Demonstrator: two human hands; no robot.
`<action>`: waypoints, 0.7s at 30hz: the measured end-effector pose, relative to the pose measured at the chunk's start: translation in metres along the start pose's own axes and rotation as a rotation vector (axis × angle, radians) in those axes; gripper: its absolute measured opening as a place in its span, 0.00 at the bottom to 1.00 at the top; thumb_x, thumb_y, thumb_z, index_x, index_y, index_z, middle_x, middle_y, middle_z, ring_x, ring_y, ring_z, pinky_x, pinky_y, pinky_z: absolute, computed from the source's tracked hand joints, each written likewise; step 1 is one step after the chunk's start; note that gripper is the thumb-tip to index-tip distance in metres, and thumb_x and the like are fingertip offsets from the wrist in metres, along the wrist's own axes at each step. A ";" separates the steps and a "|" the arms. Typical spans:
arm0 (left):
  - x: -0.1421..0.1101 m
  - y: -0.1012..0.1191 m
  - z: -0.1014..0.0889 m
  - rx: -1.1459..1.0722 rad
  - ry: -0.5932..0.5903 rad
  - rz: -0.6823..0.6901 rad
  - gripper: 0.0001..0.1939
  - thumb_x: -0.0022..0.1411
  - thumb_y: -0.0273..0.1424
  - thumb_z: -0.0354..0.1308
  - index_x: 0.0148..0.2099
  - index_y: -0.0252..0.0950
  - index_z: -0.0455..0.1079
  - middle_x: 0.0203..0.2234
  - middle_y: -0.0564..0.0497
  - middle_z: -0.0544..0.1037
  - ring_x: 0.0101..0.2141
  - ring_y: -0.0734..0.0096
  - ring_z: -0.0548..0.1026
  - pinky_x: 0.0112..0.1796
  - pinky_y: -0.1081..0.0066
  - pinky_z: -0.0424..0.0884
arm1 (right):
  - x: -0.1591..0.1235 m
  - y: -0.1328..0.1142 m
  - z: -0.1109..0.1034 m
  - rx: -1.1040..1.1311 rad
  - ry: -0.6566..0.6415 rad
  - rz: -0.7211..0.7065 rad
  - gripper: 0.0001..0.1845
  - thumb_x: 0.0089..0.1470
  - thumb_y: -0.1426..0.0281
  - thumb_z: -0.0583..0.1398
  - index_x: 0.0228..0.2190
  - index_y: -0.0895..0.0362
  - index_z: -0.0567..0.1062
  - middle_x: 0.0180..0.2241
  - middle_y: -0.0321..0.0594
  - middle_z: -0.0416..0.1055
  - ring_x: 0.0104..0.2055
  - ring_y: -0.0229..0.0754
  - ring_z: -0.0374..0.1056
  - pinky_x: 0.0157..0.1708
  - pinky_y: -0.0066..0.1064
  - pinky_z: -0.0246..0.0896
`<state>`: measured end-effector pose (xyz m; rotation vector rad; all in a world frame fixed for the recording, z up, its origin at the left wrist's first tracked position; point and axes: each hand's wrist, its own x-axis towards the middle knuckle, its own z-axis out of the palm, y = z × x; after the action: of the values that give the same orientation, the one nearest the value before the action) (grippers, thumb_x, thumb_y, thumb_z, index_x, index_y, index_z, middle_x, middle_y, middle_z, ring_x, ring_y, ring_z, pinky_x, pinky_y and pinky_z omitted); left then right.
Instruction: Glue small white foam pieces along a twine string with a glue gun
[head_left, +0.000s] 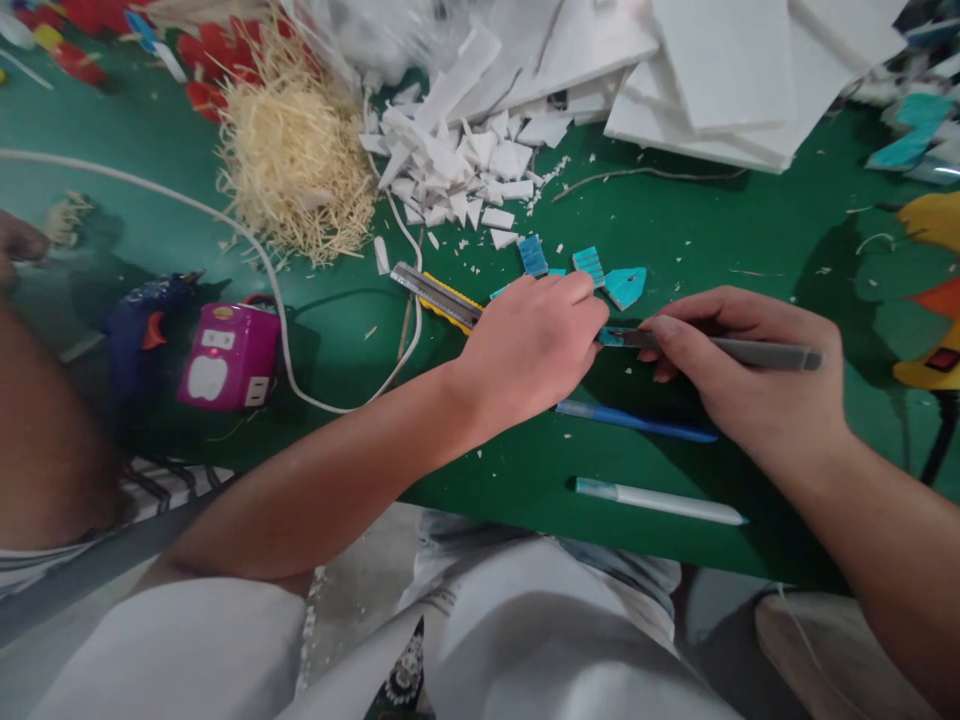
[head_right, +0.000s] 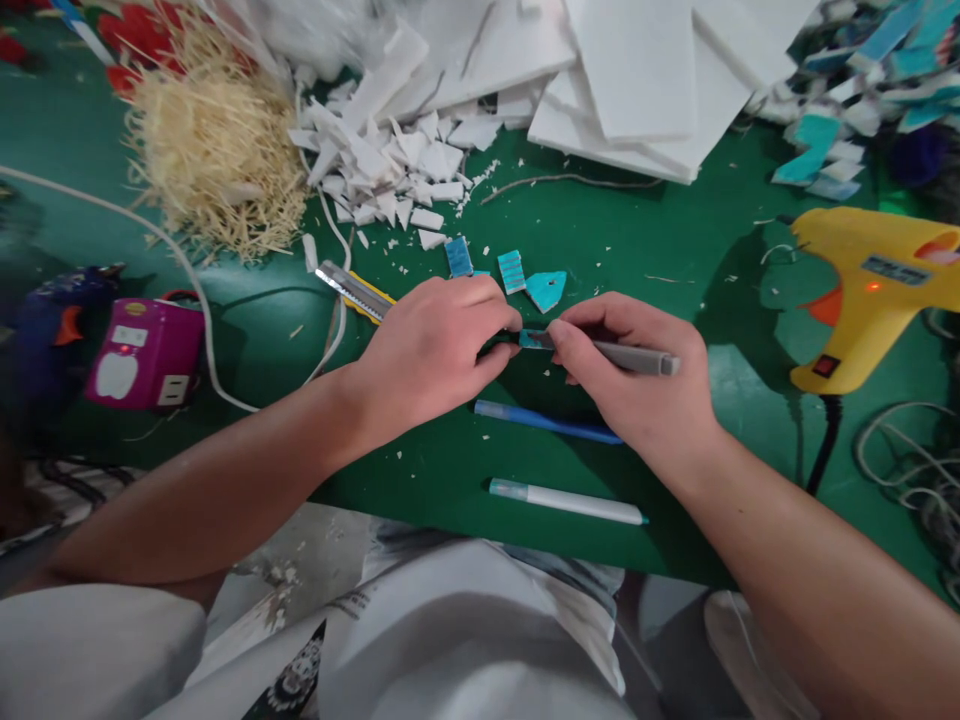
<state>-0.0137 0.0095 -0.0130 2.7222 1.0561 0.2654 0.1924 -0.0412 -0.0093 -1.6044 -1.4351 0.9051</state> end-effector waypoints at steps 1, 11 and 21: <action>0.000 0.000 0.000 -0.001 0.006 0.002 0.13 0.75 0.26 0.54 0.43 0.33 0.81 0.38 0.45 0.81 0.40 0.61 0.80 0.40 0.64 0.69 | 0.000 0.000 0.000 0.000 0.001 0.002 0.08 0.57 0.63 0.72 0.28 0.49 0.82 0.25 0.33 0.79 0.23 0.39 0.72 0.23 0.32 0.69; -0.001 -0.002 0.000 0.014 -0.002 0.004 0.13 0.75 0.27 0.54 0.44 0.33 0.81 0.38 0.45 0.81 0.41 0.61 0.81 0.40 0.64 0.69 | 0.001 -0.007 0.003 0.054 0.040 0.011 0.08 0.54 0.65 0.69 0.24 0.49 0.81 0.22 0.33 0.78 0.20 0.38 0.71 0.21 0.31 0.68; -0.001 -0.001 -0.001 0.005 -0.013 -0.009 0.13 0.75 0.28 0.55 0.45 0.34 0.82 0.39 0.44 0.81 0.42 0.58 0.81 0.41 0.63 0.71 | 0.000 -0.004 0.001 0.016 0.006 0.011 0.09 0.55 0.63 0.69 0.24 0.50 0.82 0.22 0.34 0.79 0.21 0.39 0.73 0.20 0.31 0.69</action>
<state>-0.0152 0.0097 -0.0119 2.7194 1.0664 0.2433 0.1900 -0.0408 -0.0060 -1.6033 -1.4124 0.9148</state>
